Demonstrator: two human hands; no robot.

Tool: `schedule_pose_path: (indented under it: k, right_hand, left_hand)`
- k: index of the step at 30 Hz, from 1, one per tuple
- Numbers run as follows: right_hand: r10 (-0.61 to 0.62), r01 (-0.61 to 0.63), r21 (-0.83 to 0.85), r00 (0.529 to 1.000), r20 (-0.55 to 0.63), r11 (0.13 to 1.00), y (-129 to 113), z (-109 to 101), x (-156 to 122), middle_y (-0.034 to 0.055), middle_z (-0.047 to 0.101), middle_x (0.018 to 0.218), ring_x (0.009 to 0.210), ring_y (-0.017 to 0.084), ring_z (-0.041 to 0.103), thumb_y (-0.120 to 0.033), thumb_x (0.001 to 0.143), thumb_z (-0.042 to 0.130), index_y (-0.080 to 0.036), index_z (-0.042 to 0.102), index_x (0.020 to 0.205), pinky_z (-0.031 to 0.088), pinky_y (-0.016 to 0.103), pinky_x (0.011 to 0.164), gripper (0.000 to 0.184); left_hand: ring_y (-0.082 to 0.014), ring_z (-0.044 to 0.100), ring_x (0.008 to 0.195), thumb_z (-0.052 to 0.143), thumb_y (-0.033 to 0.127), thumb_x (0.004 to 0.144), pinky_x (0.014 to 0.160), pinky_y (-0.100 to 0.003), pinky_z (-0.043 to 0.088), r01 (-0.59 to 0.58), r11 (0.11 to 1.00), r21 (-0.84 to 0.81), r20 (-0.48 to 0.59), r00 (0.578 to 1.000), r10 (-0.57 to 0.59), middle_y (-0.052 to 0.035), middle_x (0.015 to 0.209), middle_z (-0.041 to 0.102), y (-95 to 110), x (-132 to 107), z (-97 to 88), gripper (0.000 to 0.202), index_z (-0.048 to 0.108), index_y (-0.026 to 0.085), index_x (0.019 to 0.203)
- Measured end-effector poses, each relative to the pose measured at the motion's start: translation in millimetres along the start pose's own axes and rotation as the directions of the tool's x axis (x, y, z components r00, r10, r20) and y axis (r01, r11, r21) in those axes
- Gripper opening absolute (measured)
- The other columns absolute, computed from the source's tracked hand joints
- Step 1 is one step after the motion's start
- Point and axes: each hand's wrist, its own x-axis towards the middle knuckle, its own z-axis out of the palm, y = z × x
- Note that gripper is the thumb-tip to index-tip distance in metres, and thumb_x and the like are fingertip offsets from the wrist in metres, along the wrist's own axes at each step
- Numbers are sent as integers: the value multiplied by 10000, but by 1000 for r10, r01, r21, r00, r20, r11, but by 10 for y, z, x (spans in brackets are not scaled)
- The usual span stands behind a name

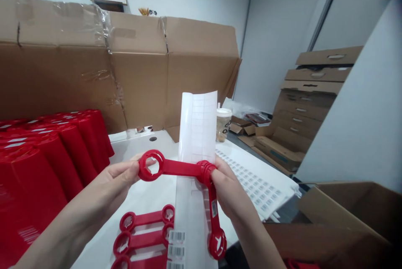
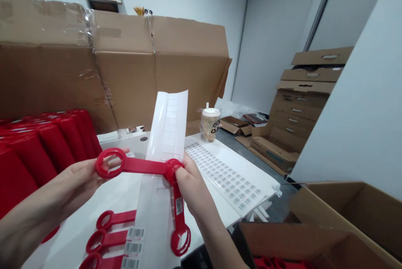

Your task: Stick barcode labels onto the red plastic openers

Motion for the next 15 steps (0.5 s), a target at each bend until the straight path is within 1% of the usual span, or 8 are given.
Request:
schedule_pose_path:
  k: [2, 4, 6, 8, 10, 11, 13, 15]
  right_hand:
    - [-17, 16, -40, 999, -29, 999, 9, -5, -3, 43, 770, 1003, 889, 259, 699, -181, 801, 564, -243, 756, 1045, 554, 376, 781, 317]
    - [-31, 28, -72, 999, -32, 997, 2, 3, -8, 42, 767, 1033, 913, 260, 697, -181, 809, 566, -248, 754, 1057, 554, 370, 787, 318]
    - [-22, 21, -68, 1000, -14, 997, -21, 25, -16, 54, 768, 1027, 933, 265, 696, -181, 801, 572, -235, 756, 1049, 553, 364, 789, 313]
    - [9, -8, -42, 1000, 12, 999, -47, 51, -26, 61, 772, 997, 928, 268, 698, -176, 778, 584, -220, 755, 1045, 550, 362, 782, 320]
    - [32, -32, 0, 999, 37, 999, -61, 68, -36, 60, 775, 947, 878, 262, 701, -165, 751, 588, -206, 753, 1038, 548, 362, 763, 334]
    - [36, -37, 25, 998, 46, 999, -59, 71, -41, 59, 774, 914, 846, 258, 701, -167, 743, 589, -199, 753, 1023, 546, 361, 752, 326]
    - [32, -36, 81, 998, 45, 996, -37, 67, -54, 58, 769, 868, 805, 255, 697, -174, 739, 584, -192, 753, 991, 544, 365, 746, 304]
    - [27, -28, 122, 1000, 12, 992, 1, 58, -73, 55, 768, 862, 796, 260, 696, -172, 736, 577, -200, 748, 988, 544, 372, 743, 306]
  left_hand:
    - [-318, 450, 1413, 619, 516, 910, 1225, -528, 246, 61, 985, -164, 109, 993, -43, -52, 1312, 711, -13, 4, 25, 352, 767, 279, 1124]
    - [-296, 451, 1410, 607, 439, 938, 1224, -482, 271, 96, 959, -265, 153, 987, -57, -34, 1265, 726, -9, -6, 41, 257, 788, 260, 968]
    - [-287, 465, 1397, 585, 444, 950, 1205, -439, 323, 102, 939, -328, 138, 989, -59, -41, 1176, 743, 1, -22, 48, 306, 774, 238, 826]
    - [-273, 484, 1379, 564, 473, 955, 1179, -395, 372, 93, 921, -379, 100, 993, -59, -48, 1095, 748, 1, -29, 44, 351, 755, 233, 783]
    - [-256, 520, 1337, 556, 455, 959, 1153, -374, 406, 98, 896, -433, 91, 994, -65, -46, 1056, 743, -12, -16, 25, 332, 729, 238, 777]
    - [-256, 560, 1282, 560, 435, 956, 1134, -392, 430, 117, 877, -466, 112, 991, -73, -42, 1024, 739, -23, -2, 13, 316, 708, 241, 754]
    - [-243, 648, 1077, 588, 396, 931, 1066, -423, 494, 154, 839, -522, 149, 985, -89, -26, 907, 719, -46, 38, -13, 288, 674, 239, 706]
    - [-198, 654, 906, 628, 353, 899, 1006, -368, 532, 141, 844, -518, 126, 988, -87, -2, 817, 680, -66, 83, -29, 258, 673, 226, 679]
